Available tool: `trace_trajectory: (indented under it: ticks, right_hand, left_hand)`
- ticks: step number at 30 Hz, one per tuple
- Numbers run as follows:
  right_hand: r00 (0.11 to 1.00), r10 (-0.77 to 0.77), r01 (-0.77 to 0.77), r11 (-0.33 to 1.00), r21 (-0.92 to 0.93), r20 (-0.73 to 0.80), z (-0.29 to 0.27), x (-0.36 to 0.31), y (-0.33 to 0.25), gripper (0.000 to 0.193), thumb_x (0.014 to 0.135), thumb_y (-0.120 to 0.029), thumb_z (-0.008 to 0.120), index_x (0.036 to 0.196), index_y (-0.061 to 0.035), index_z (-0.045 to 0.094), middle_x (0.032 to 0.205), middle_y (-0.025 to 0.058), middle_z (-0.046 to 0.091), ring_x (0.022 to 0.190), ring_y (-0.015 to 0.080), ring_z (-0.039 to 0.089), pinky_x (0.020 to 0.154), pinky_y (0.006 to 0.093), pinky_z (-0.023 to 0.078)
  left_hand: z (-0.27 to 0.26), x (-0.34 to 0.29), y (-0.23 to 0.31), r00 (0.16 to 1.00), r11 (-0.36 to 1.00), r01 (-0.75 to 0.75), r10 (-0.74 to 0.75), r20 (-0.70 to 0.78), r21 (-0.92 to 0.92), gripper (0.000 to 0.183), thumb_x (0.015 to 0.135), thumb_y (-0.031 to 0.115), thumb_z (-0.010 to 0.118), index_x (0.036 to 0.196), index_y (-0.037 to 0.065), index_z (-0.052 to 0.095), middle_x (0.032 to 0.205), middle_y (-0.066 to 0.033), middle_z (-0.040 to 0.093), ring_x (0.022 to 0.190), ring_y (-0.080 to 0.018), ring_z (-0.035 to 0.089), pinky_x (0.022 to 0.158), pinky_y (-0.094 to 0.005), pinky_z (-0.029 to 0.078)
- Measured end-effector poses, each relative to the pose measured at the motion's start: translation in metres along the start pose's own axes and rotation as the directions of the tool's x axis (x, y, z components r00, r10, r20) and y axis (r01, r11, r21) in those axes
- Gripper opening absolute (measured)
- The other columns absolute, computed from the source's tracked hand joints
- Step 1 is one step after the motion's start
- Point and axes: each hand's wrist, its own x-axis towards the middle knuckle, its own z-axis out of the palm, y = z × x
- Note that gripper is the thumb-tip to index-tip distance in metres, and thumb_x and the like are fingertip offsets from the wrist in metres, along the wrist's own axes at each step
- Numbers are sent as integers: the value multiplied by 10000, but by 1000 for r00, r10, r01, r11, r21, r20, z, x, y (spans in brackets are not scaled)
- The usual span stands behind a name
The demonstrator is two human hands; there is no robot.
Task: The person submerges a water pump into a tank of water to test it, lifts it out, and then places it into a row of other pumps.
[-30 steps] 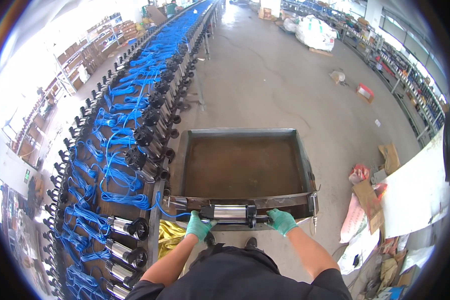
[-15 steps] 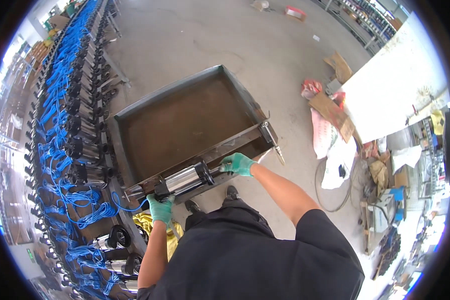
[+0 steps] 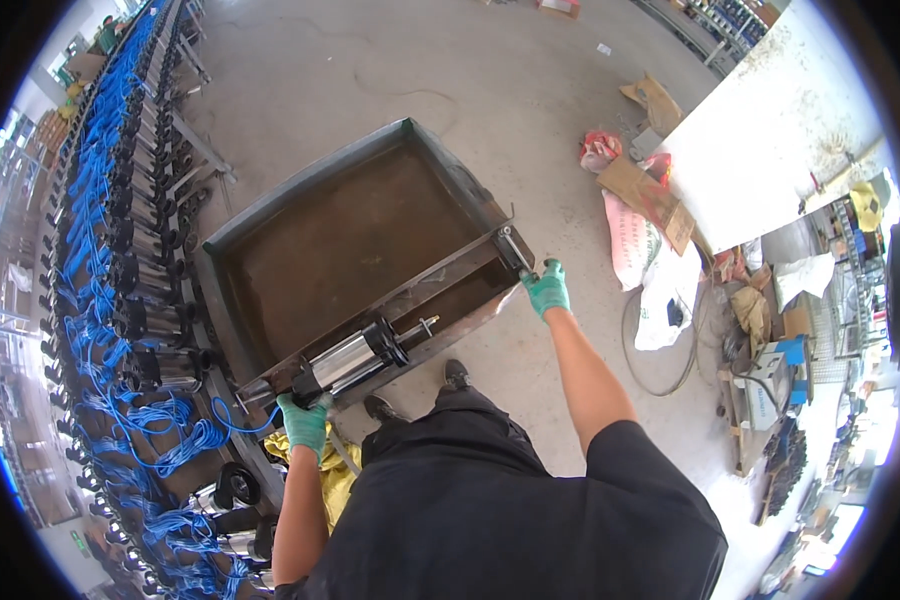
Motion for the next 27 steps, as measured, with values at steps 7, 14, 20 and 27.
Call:
trace_trajectory:
  ticks: [7,14,20,27]
  right_hand:
    - [945,63,-87,994,61,321,0,58,-83,625,909,-344,705,1361,-47,392,1178,268,667,1153,449,620,982,490,489]
    - [938,-21,66,991,-119,346,11,22,-110,413,973,-287,599,1291,-58,466,1125,245,689,1074,458,648,920,519,500]
    - [786,-240,-61,887,458,570,44,-59,-98,193,979,-215,524,1068,-64,604,869,104,662,794,231,656,696,380,514]
    - [651,-19,-540,692,480,759,39,-84,-139,191,931,-171,452,873,-132,630,680,-22,554,524,92,482,451,258,323]
  left_hand:
    - [-1,-4,4,999,999,34,-34,-26,31,554,830,-3,784,1239,56,414,1109,-85,609,919,-174,602,686,-312,578]
    - [3,-13,31,996,994,74,-69,-63,82,672,800,65,835,1312,17,402,1174,-99,607,1036,-201,575,956,-333,480]
    - [9,-19,43,993,994,73,-64,-97,83,617,799,63,845,1263,9,441,1159,-98,612,1015,-186,584,912,-313,495]
    - [9,-18,55,985,988,152,-149,-81,27,615,788,41,860,1241,9,444,1134,-100,642,949,-177,616,887,-315,516]
